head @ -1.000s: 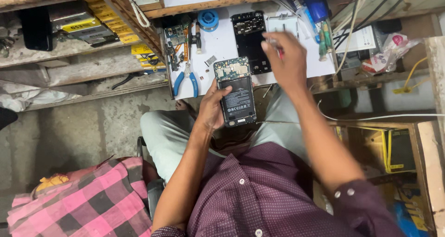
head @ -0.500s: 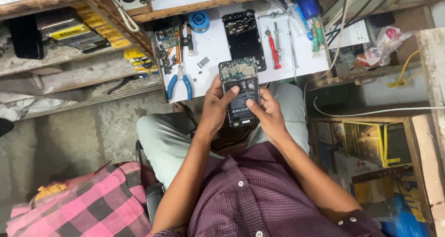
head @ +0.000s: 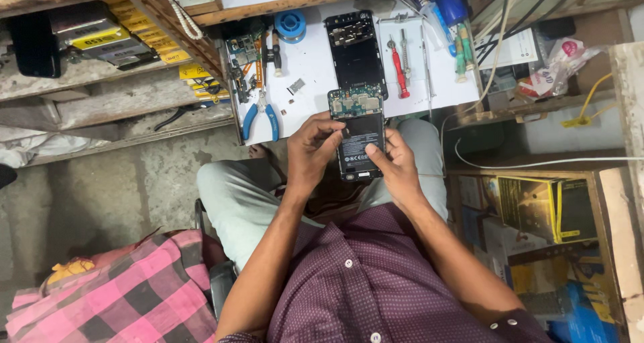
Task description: The person repairs a disassembled smartphone, holding the phone body on their lap and using a red-handled screwdriver to work on the exposed motherboard. They reposition the phone, press components, and later use a thin metal tool to pry and adjust parts inside the phone.
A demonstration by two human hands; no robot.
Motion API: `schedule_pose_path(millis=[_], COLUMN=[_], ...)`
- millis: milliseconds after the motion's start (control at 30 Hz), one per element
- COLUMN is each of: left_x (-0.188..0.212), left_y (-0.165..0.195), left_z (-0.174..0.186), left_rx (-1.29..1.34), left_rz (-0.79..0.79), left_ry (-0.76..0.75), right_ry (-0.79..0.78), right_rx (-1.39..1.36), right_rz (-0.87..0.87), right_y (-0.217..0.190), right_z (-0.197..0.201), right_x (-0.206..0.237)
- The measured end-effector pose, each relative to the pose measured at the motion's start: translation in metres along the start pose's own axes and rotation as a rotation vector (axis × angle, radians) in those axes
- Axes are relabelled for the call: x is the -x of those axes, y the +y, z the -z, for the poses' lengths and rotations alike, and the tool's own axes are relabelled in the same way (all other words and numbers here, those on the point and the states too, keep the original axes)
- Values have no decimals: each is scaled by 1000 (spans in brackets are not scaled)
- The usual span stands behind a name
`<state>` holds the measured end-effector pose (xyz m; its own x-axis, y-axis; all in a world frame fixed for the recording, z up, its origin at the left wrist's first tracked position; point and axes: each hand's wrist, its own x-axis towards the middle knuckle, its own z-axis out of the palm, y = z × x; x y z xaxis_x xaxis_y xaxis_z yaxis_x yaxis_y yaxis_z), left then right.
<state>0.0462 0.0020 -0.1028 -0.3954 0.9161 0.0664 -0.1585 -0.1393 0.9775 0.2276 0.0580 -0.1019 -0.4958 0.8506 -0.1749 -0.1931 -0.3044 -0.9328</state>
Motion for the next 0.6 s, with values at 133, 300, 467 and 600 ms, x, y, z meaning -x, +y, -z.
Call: schedule_pose_path(millis=[133, 300, 467, 600], left_x=[0, 6, 8, 10], left_y=[0, 2, 1, 1], left_z=[1, 6, 7, 8], left_rx=[-5, -18, -2, -4], left_rz=[3, 7, -8, -28], left_ry=[15, 23, 14, 7], right_ry=[1, 2, 13, 11], right_rx=[-14, -25, -34, -46], right_rz=[-7, -30, -45, -53], right_y=[0, 1, 1, 1], right_z=[-3, -7, -9, -10], right_x=[1, 7, 10, 13])
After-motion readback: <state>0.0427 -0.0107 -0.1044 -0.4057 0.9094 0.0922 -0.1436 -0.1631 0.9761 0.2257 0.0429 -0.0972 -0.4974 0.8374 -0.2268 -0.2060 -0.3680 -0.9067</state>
